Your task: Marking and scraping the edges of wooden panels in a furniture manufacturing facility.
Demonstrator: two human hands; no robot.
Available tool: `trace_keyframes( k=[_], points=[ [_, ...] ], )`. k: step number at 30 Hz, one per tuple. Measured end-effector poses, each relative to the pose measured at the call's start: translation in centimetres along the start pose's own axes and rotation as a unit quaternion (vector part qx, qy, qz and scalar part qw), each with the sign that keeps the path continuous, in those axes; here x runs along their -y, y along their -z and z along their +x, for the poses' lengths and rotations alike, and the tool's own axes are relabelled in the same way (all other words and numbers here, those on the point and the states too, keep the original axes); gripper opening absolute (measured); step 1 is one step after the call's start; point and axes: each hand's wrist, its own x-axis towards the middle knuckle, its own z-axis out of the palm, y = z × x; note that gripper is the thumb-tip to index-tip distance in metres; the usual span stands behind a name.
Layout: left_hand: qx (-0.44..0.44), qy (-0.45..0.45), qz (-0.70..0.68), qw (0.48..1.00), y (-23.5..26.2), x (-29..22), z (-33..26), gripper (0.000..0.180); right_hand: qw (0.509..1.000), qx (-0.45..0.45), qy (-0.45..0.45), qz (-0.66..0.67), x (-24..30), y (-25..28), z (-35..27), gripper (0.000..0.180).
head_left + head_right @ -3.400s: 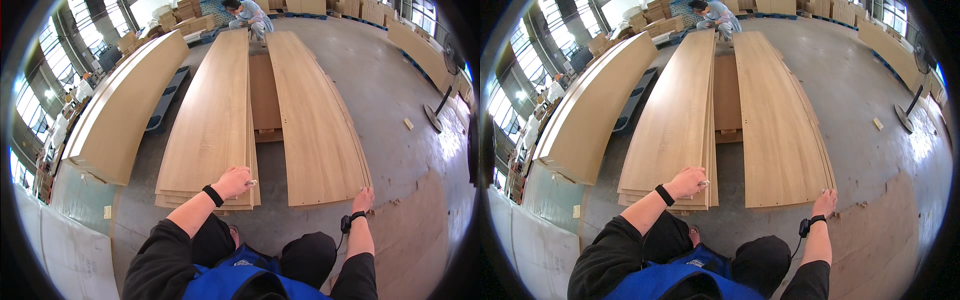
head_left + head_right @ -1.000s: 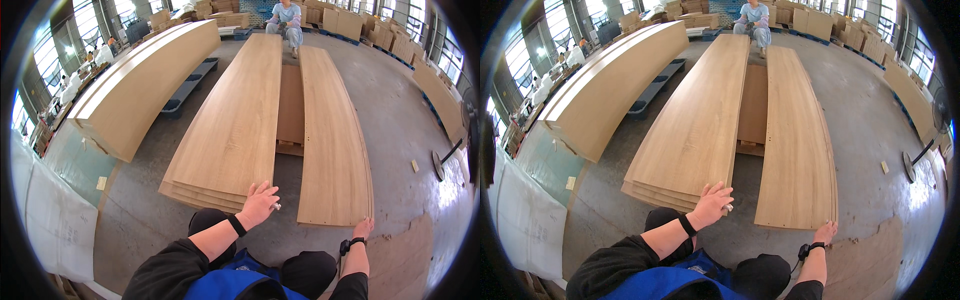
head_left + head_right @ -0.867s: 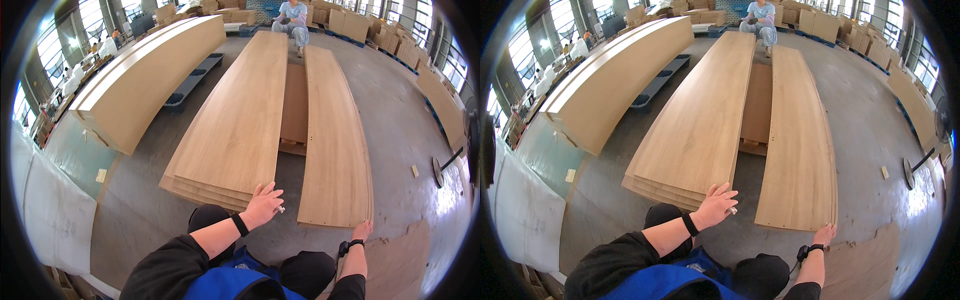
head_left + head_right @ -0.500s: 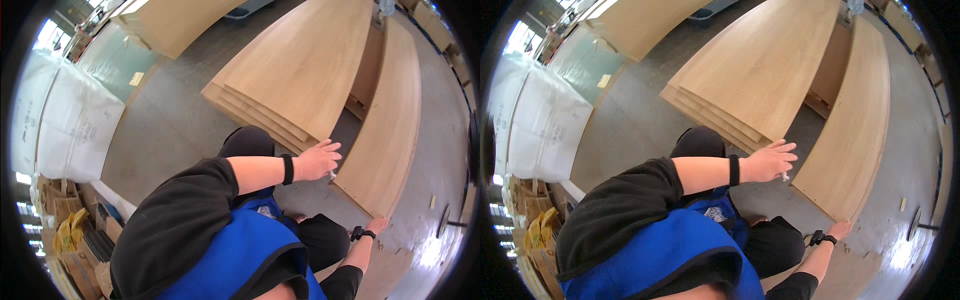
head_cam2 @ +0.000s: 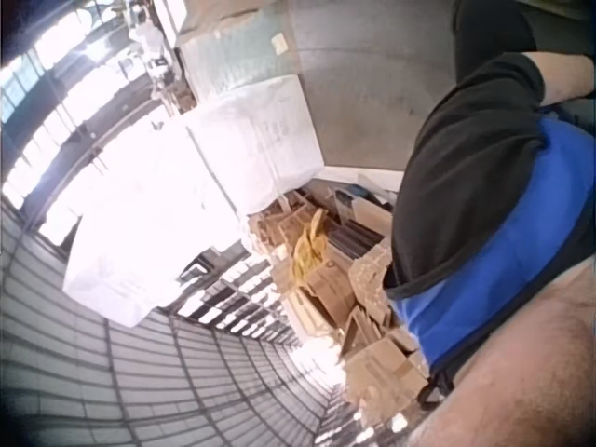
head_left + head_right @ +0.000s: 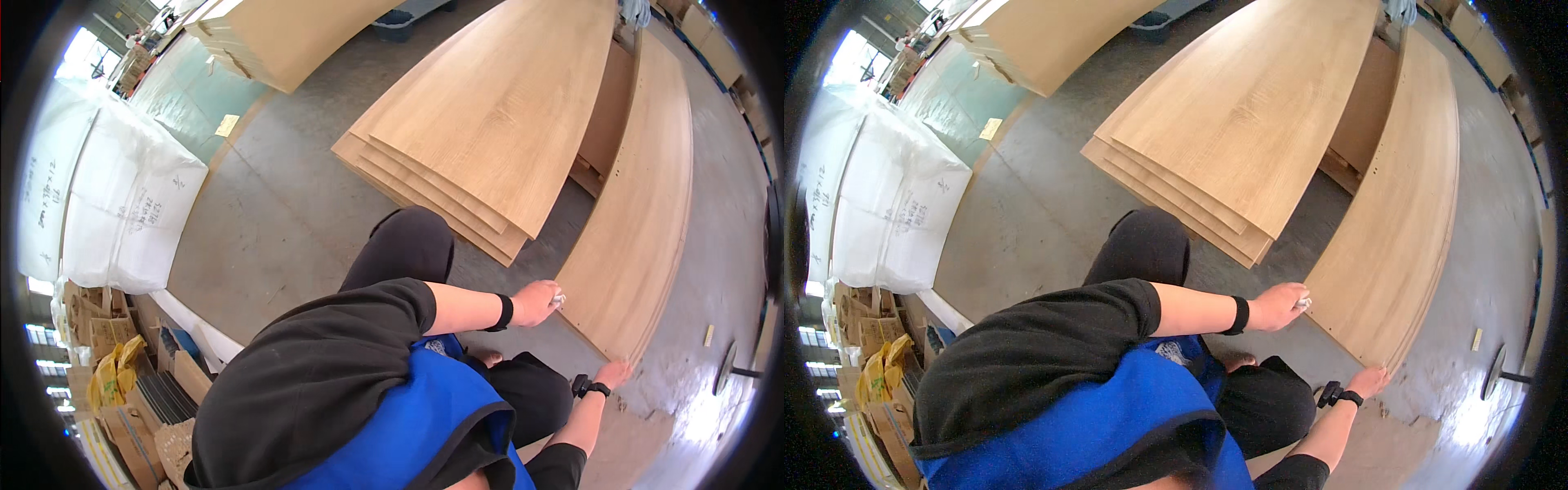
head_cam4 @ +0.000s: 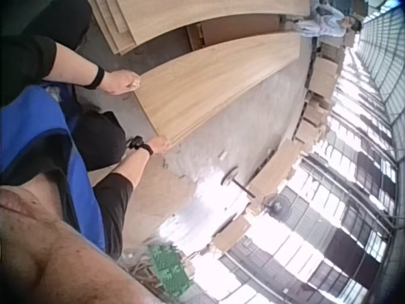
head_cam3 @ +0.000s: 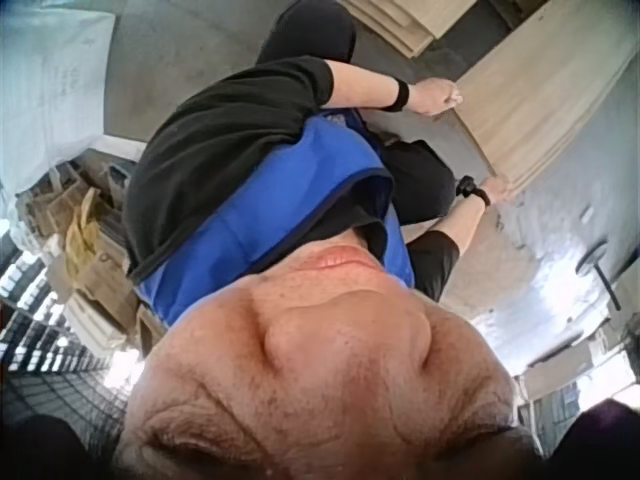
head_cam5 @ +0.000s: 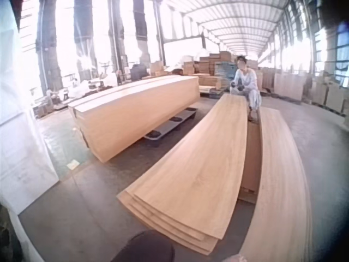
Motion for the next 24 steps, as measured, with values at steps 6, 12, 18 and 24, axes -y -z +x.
trace_keyframes(
  k=[6, 12, 18, 24],
  points=[
    [-0.015, -0.127, 0.045, 0.991, 3.8, -5.6, -1.4, 0.011, 0.998, -0.051, 0.013, 0.039, -0.2, -0.2, -0.8, 0.033],
    [-0.147, -0.197, 0.011, 0.969, 18.6, -11.0, -5.9, 0.01, 0.945, 0.16, 0.137, -0.25, -7.1, -2.2, 3.2, 0.036],
    [-0.441, 0.022, 0.147, 0.885, 32.4, 2.9, -13.3, 0.014, 0.97, 0.014, 0.065, 0.233, -5.2, 5.0, 3.6, 0.029],
    [-0.516, 0.091, 0.071, 0.849, 37.3, 8.9, -14.5, 0.022, 0.96, 0.028, 0.129, 0.245, 11.6, 22.4, -0.2, 0.035]
  ],
)
